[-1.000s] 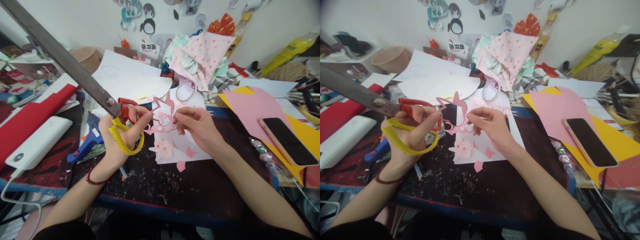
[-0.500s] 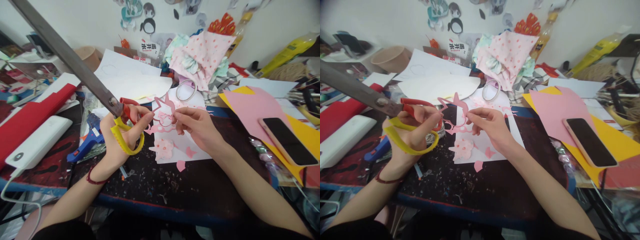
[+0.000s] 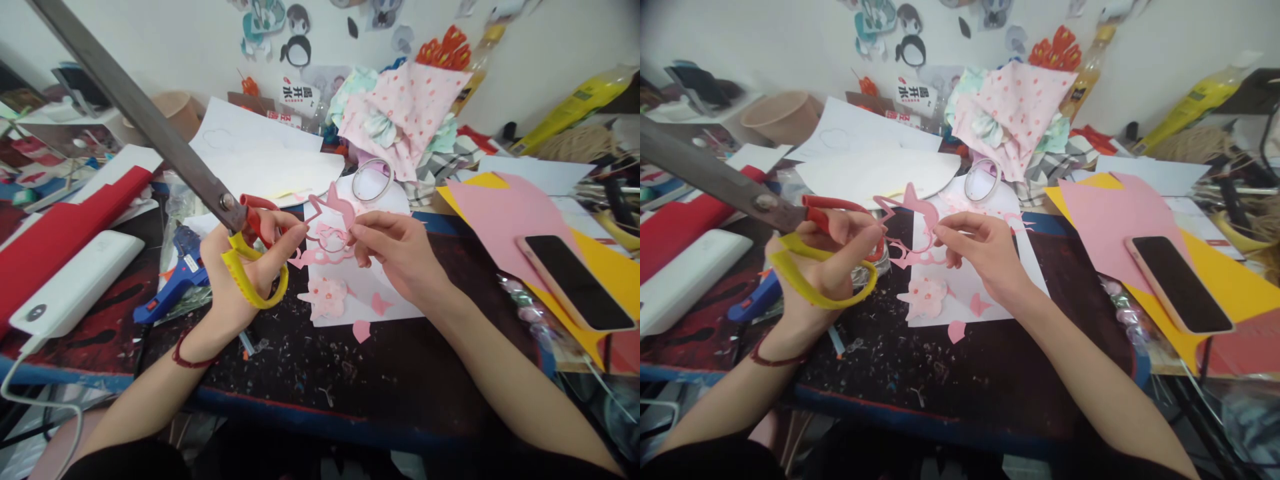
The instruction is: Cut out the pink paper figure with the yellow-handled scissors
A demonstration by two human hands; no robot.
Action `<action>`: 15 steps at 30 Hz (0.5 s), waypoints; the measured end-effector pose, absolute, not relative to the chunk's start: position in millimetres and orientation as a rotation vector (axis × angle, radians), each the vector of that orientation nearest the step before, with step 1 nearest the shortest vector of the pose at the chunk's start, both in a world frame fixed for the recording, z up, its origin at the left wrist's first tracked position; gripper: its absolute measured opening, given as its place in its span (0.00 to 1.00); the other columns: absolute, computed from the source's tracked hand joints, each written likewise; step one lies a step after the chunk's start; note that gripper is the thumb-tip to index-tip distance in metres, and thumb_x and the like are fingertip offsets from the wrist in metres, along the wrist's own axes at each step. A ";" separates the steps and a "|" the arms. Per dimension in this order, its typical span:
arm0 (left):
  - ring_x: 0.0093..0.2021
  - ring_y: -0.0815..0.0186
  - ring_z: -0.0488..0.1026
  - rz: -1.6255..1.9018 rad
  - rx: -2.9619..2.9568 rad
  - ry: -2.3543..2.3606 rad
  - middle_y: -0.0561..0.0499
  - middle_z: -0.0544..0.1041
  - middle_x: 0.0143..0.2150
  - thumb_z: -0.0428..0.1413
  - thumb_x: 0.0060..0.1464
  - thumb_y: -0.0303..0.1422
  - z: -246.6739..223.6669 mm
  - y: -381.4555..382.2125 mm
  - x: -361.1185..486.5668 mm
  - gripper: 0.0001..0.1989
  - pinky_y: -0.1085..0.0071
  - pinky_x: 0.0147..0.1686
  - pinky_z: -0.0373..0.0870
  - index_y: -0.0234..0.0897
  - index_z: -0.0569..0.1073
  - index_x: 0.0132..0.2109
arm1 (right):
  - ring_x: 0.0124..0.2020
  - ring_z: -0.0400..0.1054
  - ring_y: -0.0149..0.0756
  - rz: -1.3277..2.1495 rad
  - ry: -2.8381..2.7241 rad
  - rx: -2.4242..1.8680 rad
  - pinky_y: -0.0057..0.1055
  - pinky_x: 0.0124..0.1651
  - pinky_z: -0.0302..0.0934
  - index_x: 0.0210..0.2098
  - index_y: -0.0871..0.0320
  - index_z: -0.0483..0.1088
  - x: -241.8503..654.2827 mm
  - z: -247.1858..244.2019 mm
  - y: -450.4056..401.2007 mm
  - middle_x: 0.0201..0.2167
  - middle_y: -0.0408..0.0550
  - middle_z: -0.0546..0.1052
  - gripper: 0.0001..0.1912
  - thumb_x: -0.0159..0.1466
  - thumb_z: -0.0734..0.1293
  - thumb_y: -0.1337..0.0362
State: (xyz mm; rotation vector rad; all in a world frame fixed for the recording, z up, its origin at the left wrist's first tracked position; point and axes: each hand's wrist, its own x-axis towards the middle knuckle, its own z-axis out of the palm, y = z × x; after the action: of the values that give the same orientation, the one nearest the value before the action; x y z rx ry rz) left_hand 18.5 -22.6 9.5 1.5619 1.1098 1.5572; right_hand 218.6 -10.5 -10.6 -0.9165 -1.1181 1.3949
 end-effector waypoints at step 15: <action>0.31 0.68 0.76 1.550 1.562 1.138 0.54 0.77 0.31 0.65 0.51 0.28 11.4 -23.5 17.7 0.18 0.66 0.37 0.74 0.40 0.61 0.27 | 0.18 0.66 0.24 1.399 -1.108 -0.925 0.25 0.22 0.63 0.31 0.58 0.78 218.0 -8.7 -11.0 0.25 0.43 0.79 0.04 0.58 0.75 0.64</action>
State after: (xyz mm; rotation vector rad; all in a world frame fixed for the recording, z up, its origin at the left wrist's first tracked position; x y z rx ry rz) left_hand 17.7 -23.5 11.4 1.5624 1.1385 1.5498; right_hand 218.0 -11.0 -8.7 -0.9253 -1.1083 1.3991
